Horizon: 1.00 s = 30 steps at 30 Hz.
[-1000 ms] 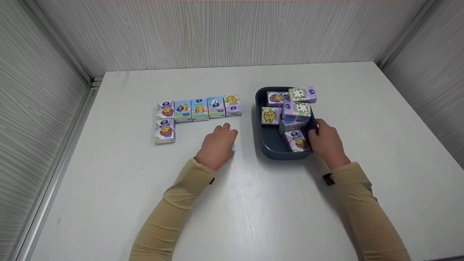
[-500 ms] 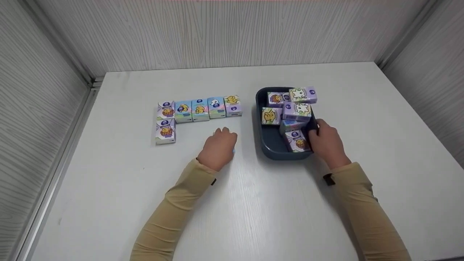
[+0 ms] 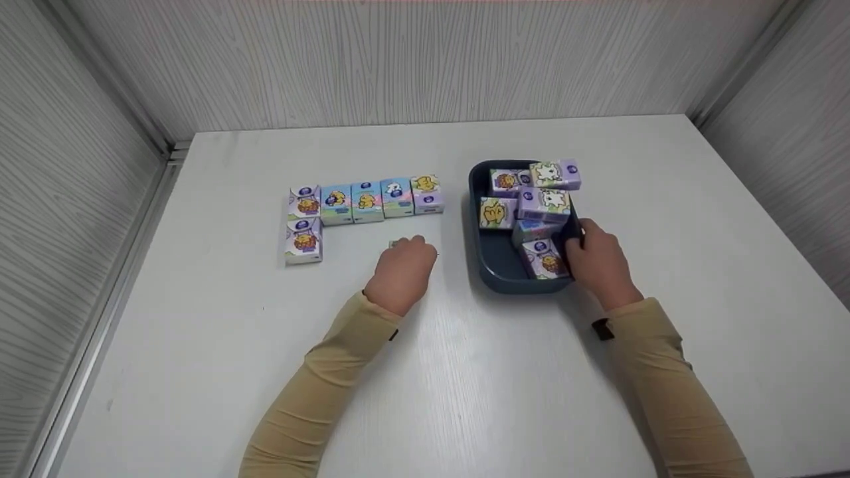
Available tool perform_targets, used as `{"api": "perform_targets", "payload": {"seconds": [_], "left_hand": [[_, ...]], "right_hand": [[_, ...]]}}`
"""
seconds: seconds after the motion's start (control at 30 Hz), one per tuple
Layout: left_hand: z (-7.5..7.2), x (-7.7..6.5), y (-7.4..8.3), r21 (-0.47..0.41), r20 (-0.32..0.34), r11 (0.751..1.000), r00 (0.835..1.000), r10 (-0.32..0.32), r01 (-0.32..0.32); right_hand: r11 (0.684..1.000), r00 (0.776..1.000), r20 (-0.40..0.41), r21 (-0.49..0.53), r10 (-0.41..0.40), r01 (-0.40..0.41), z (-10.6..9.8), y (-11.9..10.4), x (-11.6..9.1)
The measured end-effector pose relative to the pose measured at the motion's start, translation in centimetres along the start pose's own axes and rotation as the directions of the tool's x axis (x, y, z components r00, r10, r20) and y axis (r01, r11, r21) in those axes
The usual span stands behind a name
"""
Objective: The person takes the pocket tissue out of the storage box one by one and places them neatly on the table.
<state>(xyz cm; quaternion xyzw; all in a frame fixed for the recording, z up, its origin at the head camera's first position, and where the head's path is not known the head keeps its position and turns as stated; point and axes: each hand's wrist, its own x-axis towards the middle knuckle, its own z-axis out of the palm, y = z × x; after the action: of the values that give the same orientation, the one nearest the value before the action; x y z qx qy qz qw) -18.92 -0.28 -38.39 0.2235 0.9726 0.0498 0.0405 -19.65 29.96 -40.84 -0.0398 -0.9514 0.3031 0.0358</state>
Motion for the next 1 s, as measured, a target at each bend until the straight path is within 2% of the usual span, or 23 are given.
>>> {"api": "perform_targets", "payload": {"seconds": [0.53, 0.77, 1.0], "left_hand": [[-0.4, 0.2, -1.3, -0.021, -0.009, 0.998, 0.999, -0.051, 0.051], [-0.3, 0.7, -3.0, -0.025, -0.029, 0.989, 0.989, -0.147, 0.146], [-0.9, 1.0, -5.2, -0.101, 0.050, 0.959, 0.964, -0.260, 0.264]], "right_hand": [[1.000, 1.000, -0.008, -0.001, -0.006, 0.006, 0.0, 0.0, 0.0], [1.000, 1.000, 0.013, 0.003, 0.003, -0.003, -0.2, -0.3, 0.0], [1.000, 1.000, 0.010, 0.001, 0.001, -0.001, -0.1, -0.1, -0.1]]}}
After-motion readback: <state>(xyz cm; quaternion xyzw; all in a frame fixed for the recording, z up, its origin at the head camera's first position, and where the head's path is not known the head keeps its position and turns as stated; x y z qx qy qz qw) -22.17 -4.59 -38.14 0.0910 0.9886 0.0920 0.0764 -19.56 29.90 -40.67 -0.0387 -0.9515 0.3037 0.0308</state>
